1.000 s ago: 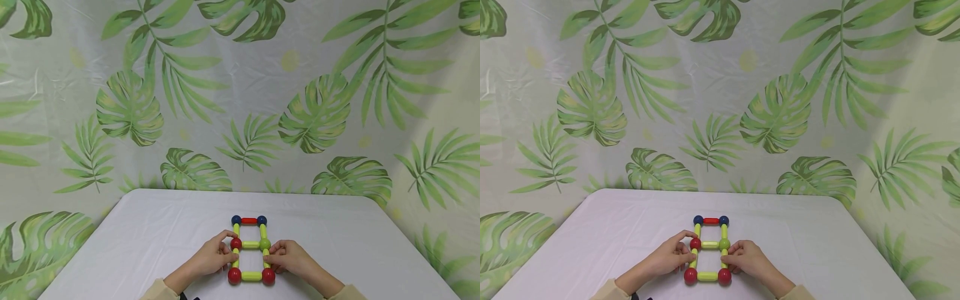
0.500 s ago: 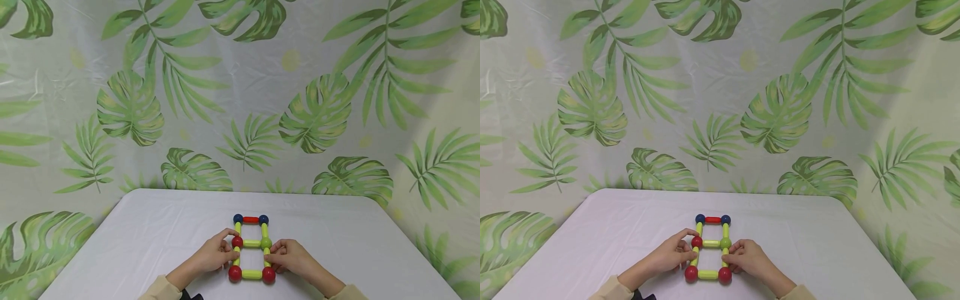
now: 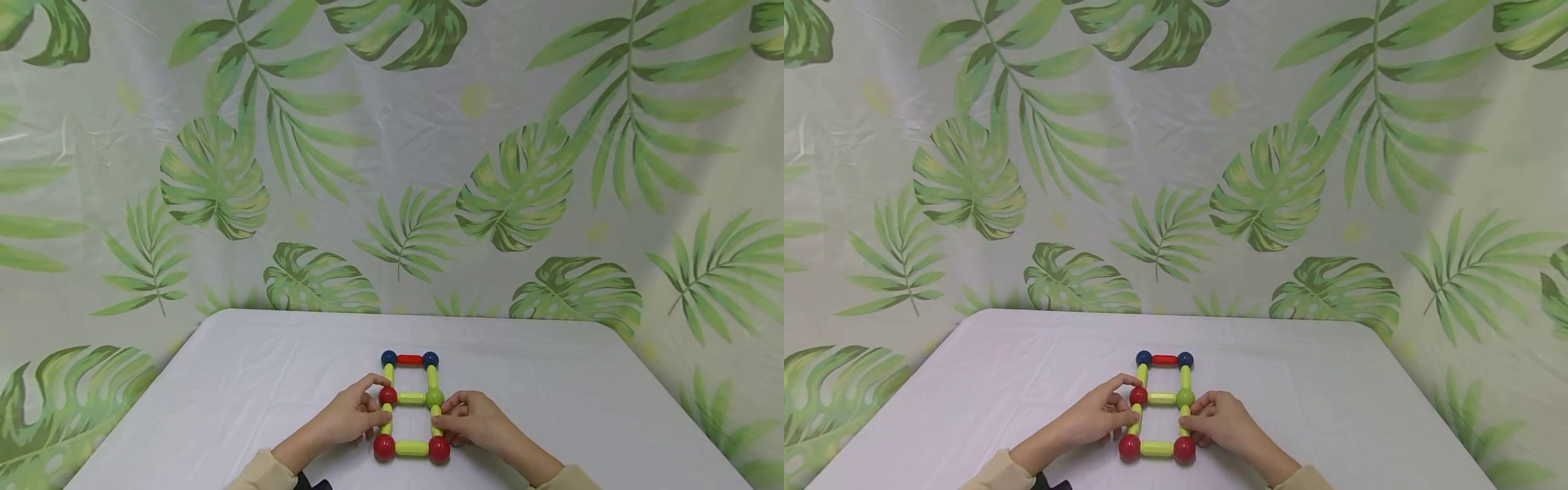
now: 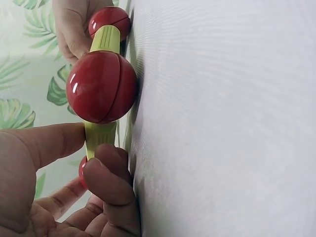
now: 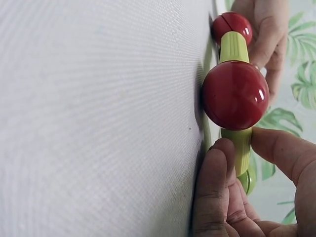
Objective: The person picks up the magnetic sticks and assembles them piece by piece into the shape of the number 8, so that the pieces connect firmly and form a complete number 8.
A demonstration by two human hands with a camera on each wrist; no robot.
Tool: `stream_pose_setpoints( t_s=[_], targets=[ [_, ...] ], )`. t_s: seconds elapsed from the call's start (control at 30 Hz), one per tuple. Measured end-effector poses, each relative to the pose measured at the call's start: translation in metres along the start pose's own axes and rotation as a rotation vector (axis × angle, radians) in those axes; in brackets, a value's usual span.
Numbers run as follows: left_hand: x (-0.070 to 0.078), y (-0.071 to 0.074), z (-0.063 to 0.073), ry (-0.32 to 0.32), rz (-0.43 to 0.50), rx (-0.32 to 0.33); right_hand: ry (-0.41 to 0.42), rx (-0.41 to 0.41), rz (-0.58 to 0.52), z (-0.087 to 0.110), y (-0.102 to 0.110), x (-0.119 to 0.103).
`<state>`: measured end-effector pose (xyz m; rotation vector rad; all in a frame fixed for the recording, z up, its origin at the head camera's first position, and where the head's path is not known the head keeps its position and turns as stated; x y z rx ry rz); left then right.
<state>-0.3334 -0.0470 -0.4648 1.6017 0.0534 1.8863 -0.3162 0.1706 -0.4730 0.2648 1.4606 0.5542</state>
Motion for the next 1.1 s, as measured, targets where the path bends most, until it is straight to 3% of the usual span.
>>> stream_pose_setpoints(
  t_s=[0.4, 0.8, 1.1],
  targets=[
    [-0.001, 0.001, -0.001, -0.003, 0.006, -0.004, 0.017, -0.018, -0.012, 0.000, -0.001, -0.002],
    [0.000, 0.001, 0.000, 0.000, -0.001, -0.003, 0.037, -0.028, 0.048, -0.001, 0.003, -0.001],
    [0.002, 0.008, 0.002, -0.010, -0.034, 0.018, 0.066, -0.028, 0.062, 0.001, 0.011, -0.001]
  ],
)
Point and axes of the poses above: each hand's wrist, its own z-axis away from the middle knuckle, its own y-axis out of the back of the hand, x = y × z, the point moved 10 cm from there along -z, towards the middle knuckle, and after that the axes turned 9 degrees about y, right-handed, at the moved point
